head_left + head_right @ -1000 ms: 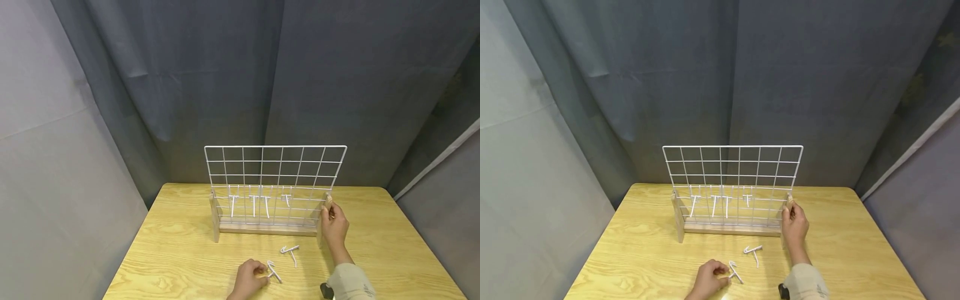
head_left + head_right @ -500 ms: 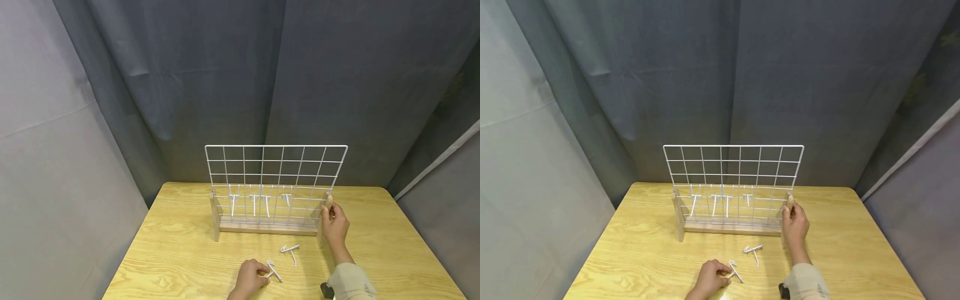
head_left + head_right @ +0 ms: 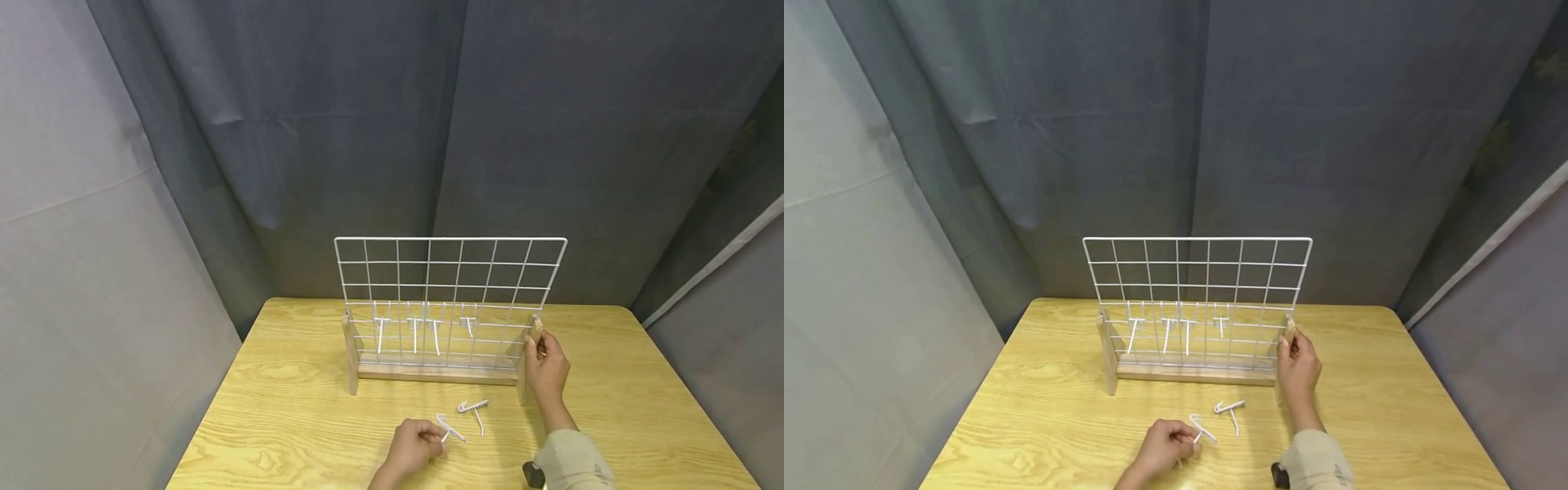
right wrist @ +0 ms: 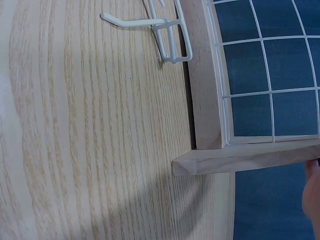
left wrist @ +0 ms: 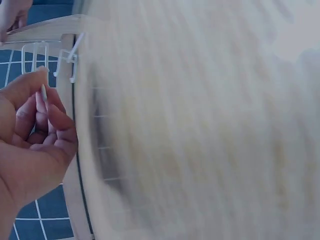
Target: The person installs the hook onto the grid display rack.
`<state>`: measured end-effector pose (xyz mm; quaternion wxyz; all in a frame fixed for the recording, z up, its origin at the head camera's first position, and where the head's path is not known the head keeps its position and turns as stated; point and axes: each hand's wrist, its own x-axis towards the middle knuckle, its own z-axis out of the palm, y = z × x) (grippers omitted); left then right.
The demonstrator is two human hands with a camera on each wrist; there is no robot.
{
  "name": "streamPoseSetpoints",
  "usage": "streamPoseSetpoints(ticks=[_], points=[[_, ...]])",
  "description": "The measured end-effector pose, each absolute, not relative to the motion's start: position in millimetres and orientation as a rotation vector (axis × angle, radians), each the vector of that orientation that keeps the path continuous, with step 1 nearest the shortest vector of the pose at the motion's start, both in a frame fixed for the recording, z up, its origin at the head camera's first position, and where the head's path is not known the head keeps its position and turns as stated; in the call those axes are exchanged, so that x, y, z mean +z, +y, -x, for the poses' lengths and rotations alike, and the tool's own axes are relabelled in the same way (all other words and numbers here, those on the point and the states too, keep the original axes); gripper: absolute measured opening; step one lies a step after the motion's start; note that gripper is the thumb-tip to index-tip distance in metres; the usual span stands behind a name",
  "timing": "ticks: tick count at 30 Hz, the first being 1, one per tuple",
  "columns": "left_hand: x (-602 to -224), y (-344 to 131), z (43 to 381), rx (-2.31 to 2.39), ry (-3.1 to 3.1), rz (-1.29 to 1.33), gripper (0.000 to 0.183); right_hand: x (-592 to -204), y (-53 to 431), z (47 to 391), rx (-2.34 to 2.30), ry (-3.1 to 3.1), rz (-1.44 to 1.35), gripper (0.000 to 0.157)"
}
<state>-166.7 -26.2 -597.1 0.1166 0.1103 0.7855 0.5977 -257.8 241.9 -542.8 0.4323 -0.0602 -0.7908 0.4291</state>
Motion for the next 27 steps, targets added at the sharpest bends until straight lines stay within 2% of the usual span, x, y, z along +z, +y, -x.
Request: streamPoseSetpoints(ticks=[19,27], points=[[-578.9,-6.8,179.4,1.982,1.989,-0.142,0.024,-543.9,242.0,258.0,1.080,-1.976,0.155,0.018],[-570.4,6.5,185.8,2.095,1.679,-0.002,0.023,-547.2,243.3,259.7,1.095,-1.964,0.150,0.019]])
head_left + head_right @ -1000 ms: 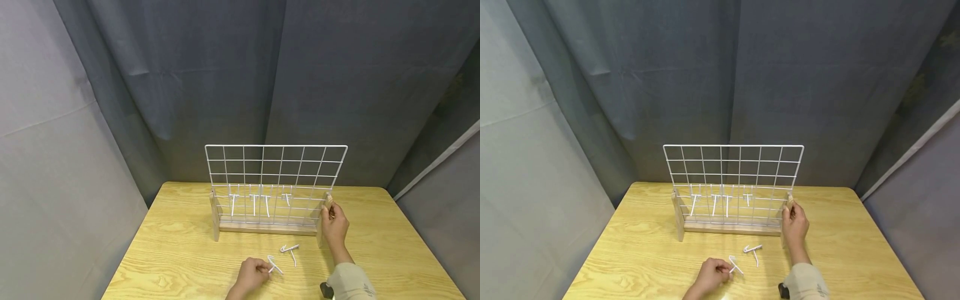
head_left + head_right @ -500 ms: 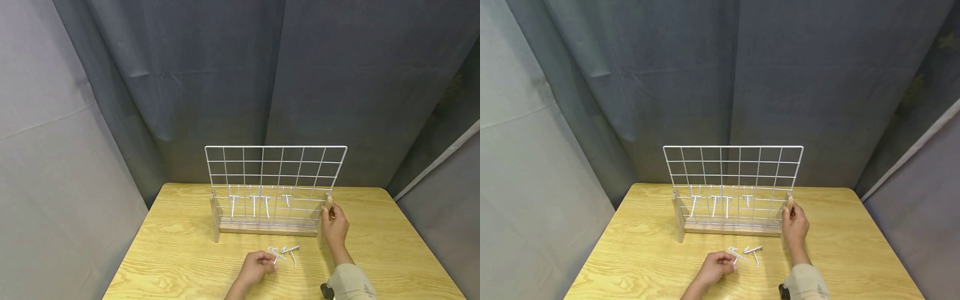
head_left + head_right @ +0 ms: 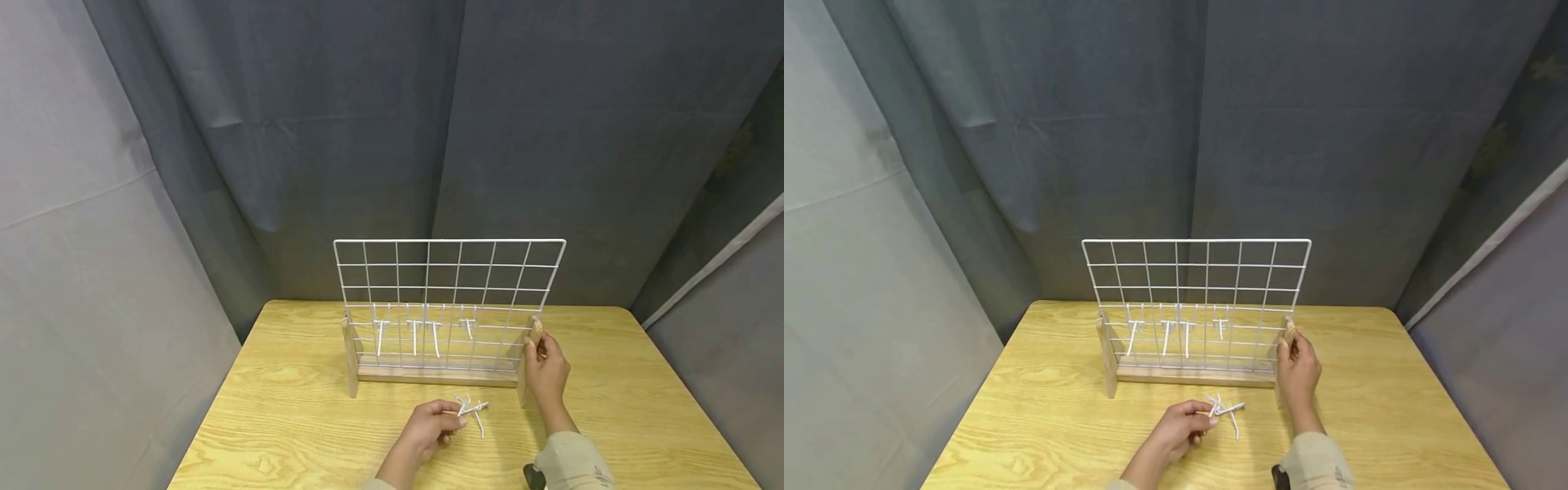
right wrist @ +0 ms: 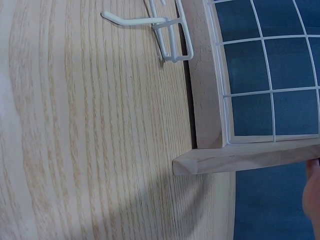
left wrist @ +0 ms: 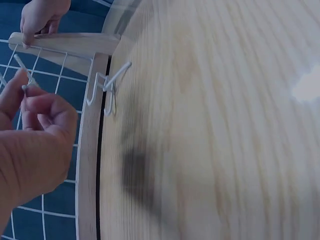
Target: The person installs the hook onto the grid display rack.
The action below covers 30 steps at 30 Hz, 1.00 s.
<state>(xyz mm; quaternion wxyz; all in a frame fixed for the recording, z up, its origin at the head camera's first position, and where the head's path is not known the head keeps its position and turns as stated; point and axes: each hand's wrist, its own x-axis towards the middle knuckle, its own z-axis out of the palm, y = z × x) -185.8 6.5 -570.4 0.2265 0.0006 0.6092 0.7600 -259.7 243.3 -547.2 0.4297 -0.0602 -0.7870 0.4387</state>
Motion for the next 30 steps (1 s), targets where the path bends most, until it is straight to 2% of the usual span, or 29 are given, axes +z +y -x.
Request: streamPoseSetpoints(ticks=[4,11,30], points=[[-570.9,17.9,190.7,2.151,1.545,0.069,0.027,-548.2,243.8,259.4,1.101,-1.963,0.147,0.020],[-561.1,36.5,195.1,2.239,1.292,0.109,0.017,-548.9,244.3,258.6,1.094,-1.950,0.133,0.020],[-527.8,56.2,221.3,2.352,1.098,0.174,0.012,-543.7,249.0,258.5,1.019,-2.032,0.053,0.019]])
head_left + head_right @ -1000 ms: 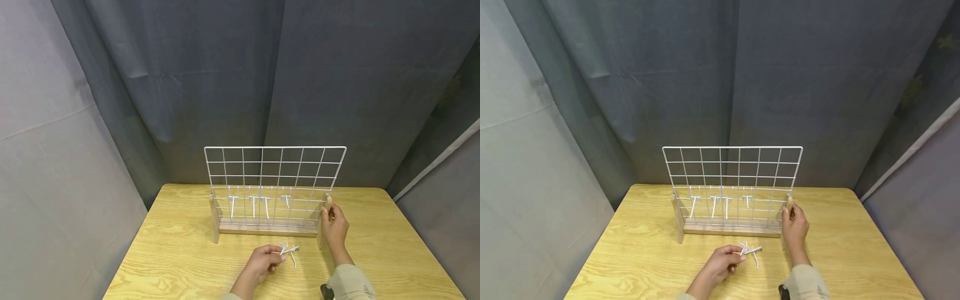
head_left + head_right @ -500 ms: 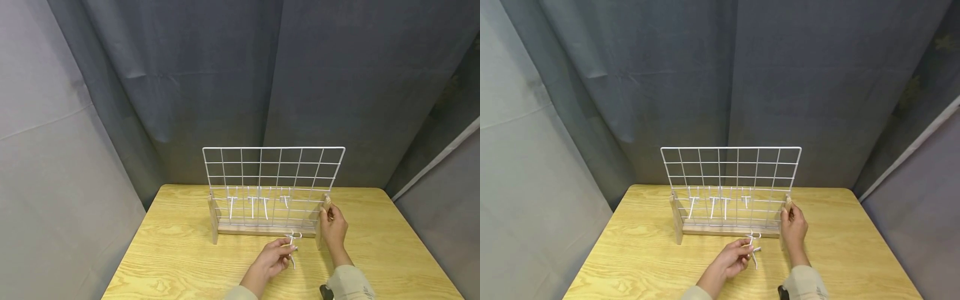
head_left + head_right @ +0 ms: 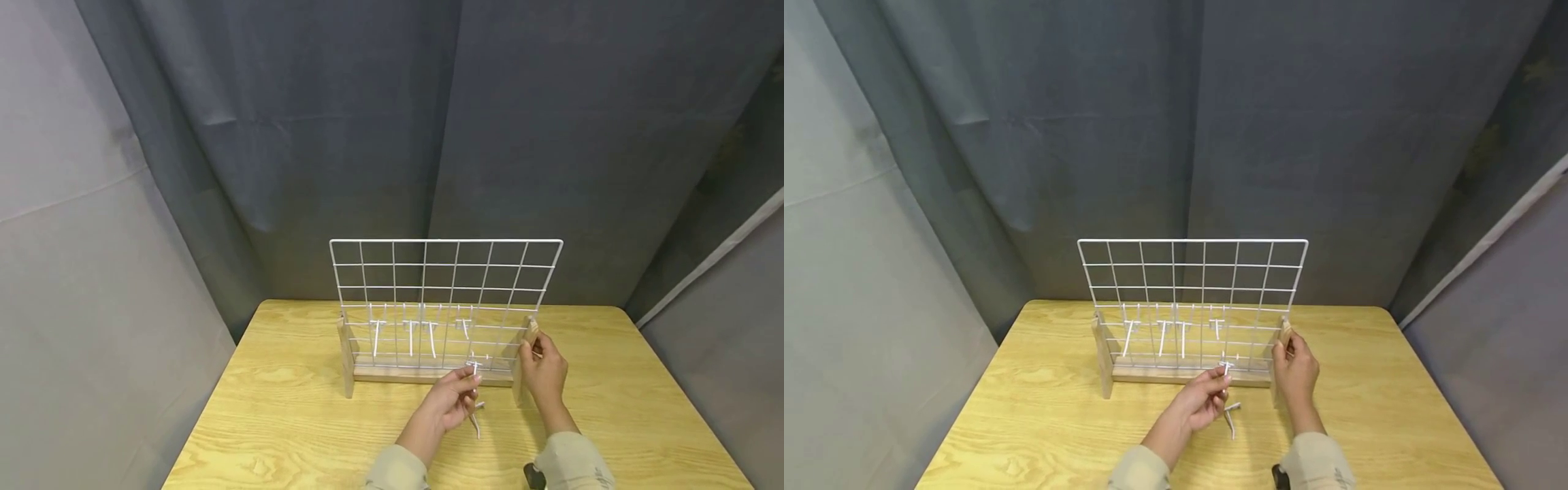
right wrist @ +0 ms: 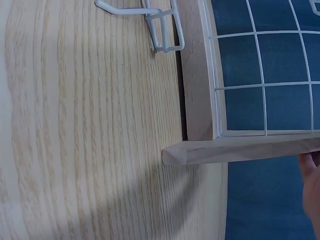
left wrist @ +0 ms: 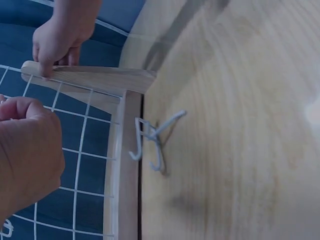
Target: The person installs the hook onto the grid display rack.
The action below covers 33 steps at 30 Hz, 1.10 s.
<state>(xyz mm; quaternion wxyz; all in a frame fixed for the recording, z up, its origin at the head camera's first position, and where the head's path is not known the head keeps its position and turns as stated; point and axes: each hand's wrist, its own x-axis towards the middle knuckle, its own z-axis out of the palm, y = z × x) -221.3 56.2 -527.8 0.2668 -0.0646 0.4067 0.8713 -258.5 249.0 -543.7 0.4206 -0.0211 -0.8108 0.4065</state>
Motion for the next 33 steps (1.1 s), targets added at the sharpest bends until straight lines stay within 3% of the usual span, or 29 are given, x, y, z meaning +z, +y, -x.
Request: streamPoseSetpoints(ticks=[33], points=[[-471.3,99.2,254.5,2.519,0.816,0.381,0.015,-543.4,247.1,257.5,1.136,-1.993,0.104,0.021]])
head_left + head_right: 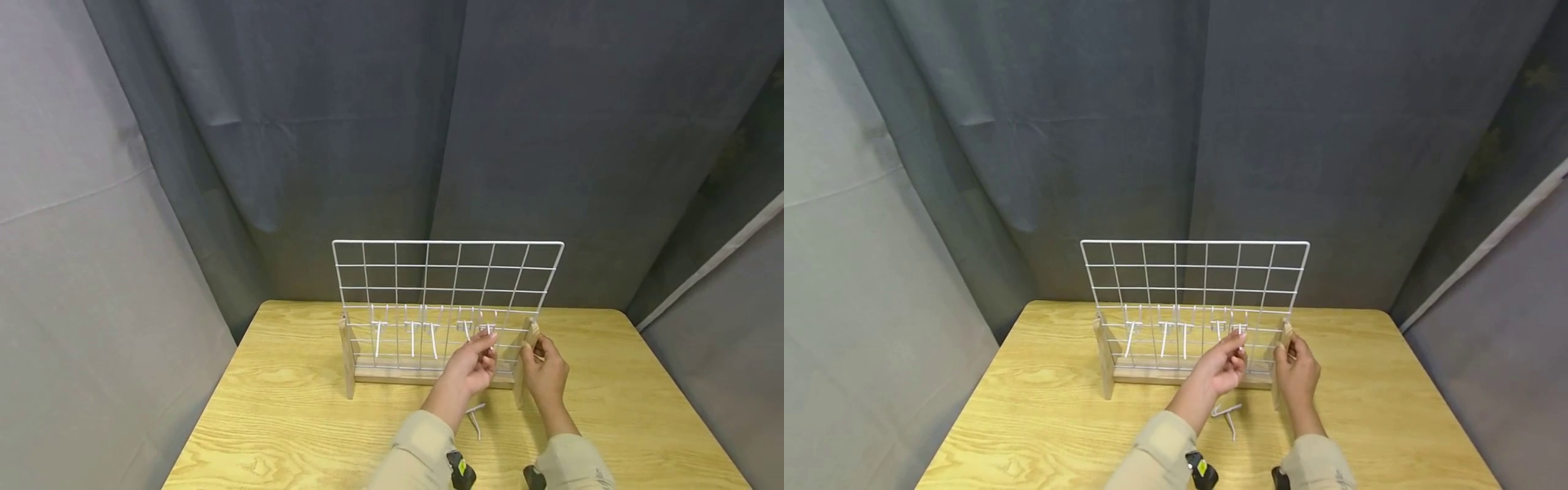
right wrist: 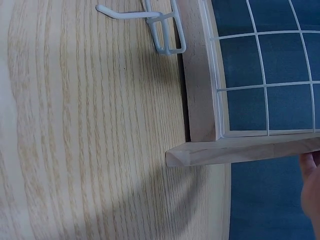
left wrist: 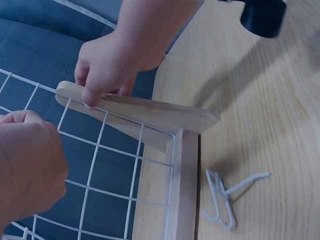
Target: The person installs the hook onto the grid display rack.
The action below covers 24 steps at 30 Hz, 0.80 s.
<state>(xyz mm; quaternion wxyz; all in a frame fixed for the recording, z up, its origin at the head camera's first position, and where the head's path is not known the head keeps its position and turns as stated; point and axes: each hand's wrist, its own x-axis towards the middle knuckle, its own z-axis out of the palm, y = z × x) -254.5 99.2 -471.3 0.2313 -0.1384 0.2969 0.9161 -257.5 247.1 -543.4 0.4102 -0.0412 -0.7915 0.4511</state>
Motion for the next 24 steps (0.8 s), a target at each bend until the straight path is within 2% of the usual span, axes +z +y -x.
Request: streamPoseSetpoints(ticks=[8,24], points=[[-462.6,112.3,259.6,2.545,0.772,0.406,0.013,-542.9,247.4,258.1,1.155,-1.988,0.102,0.022],[-468.3,116.4,265.4,2.541,0.775,0.442,0.012,-545.3,249.7,258.2,1.158,-2.009,0.112,0.022]])
